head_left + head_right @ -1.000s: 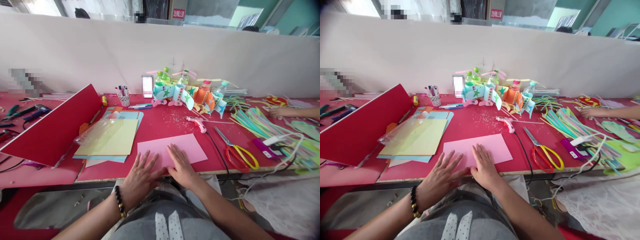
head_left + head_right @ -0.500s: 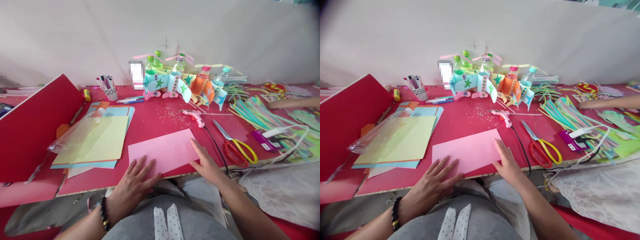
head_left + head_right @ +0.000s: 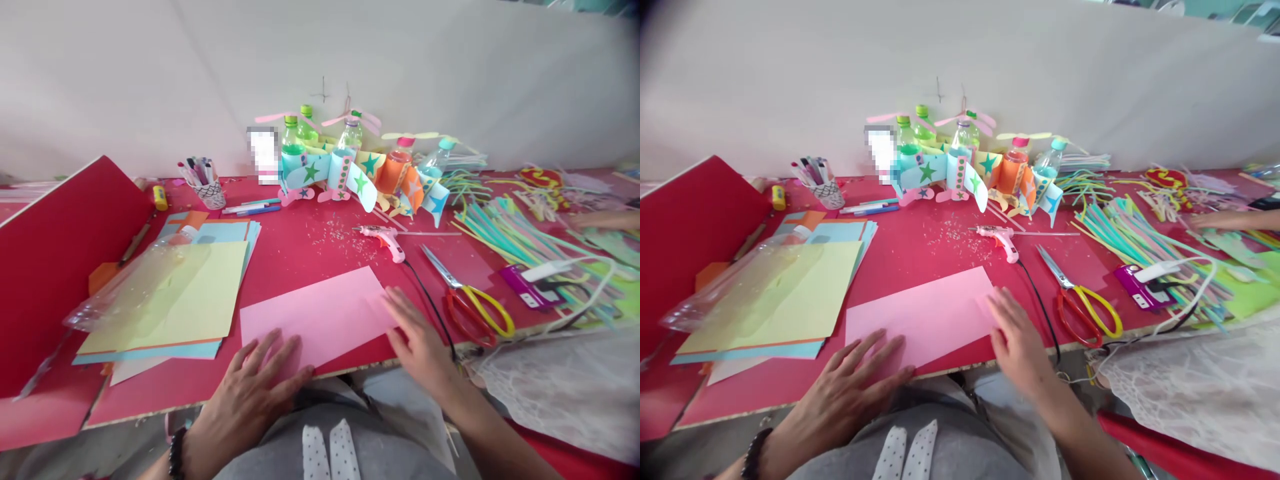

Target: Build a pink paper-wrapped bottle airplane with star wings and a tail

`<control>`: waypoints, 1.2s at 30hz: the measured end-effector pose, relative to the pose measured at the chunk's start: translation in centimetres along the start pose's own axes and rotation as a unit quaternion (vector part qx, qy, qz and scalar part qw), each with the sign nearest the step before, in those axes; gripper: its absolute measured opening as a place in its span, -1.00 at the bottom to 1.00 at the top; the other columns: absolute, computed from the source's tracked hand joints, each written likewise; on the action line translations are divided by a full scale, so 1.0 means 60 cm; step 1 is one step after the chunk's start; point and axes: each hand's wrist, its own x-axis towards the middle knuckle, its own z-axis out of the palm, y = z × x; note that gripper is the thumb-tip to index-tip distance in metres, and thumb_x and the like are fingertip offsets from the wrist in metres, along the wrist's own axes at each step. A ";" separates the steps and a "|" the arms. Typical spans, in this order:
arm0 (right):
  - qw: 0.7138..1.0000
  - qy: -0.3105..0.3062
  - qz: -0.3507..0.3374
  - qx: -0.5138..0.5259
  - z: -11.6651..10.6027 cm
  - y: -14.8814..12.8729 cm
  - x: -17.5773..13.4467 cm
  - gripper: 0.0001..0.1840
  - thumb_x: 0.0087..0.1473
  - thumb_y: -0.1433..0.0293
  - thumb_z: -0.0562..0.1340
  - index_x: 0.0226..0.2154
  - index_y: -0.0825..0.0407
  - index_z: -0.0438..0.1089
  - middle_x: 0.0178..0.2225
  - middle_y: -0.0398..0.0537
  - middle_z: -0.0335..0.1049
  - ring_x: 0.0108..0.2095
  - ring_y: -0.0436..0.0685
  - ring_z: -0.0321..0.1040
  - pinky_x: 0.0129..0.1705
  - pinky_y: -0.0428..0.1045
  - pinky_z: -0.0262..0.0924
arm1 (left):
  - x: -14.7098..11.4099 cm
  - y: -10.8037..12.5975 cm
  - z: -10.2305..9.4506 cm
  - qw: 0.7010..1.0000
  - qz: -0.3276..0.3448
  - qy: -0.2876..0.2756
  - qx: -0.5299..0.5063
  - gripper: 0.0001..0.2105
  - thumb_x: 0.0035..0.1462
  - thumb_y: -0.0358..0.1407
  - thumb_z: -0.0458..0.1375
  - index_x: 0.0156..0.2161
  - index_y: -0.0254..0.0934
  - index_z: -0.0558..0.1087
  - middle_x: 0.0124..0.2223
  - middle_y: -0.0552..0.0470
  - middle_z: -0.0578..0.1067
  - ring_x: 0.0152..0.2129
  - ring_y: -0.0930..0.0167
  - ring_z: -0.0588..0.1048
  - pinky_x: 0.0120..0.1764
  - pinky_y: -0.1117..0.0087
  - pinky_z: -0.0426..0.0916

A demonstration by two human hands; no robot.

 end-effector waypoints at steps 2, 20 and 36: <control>0.998 -0.035 -0.061 -0.006 0.014 -0.037 -0.002 -0.43 0.23 0.42 0.07 0.28 0.02 0.12 0.31 0.03 0.09 0.34 0.19 -0.07 0.28 0.18 0.08 | 0.010 0.003 -0.003 1.000 -0.025 -0.002 -0.004 -0.50 0.18 0.12 0.06 0.23 0.32 0.17 0.31 0.10 0.24 0.19 0.10 0.20 0.03 0.11 0.20; 0.964 -0.203 -0.169 -0.020 0.045 -0.056 0.124 -0.50 0.30 0.20 0.03 0.23 -0.01 0.21 0.30 -0.12 0.10 0.34 0.23 -0.08 0.29 0.34 -0.07 | 0.000 0.012 -0.005 0.996 -0.086 0.011 -0.028 -0.56 0.15 0.01 0.18 0.14 0.10 0.35 0.14 0.17 0.41 -0.03 0.21 0.28 -0.08 0.20 0.20; 0.961 -0.168 -0.199 -0.094 0.074 -0.026 0.232 -0.53 0.31 0.19 0.01 0.20 -0.08 0.27 0.29 -0.06 0.13 0.33 0.30 -0.05 0.24 0.38 -0.03 | -0.006 0.023 -0.021 0.992 -0.100 -0.013 -0.075 -0.55 0.25 -0.09 0.13 0.20 -0.12 0.29 0.16 0.11 0.42 -0.02 0.25 0.32 -0.06 0.19 0.29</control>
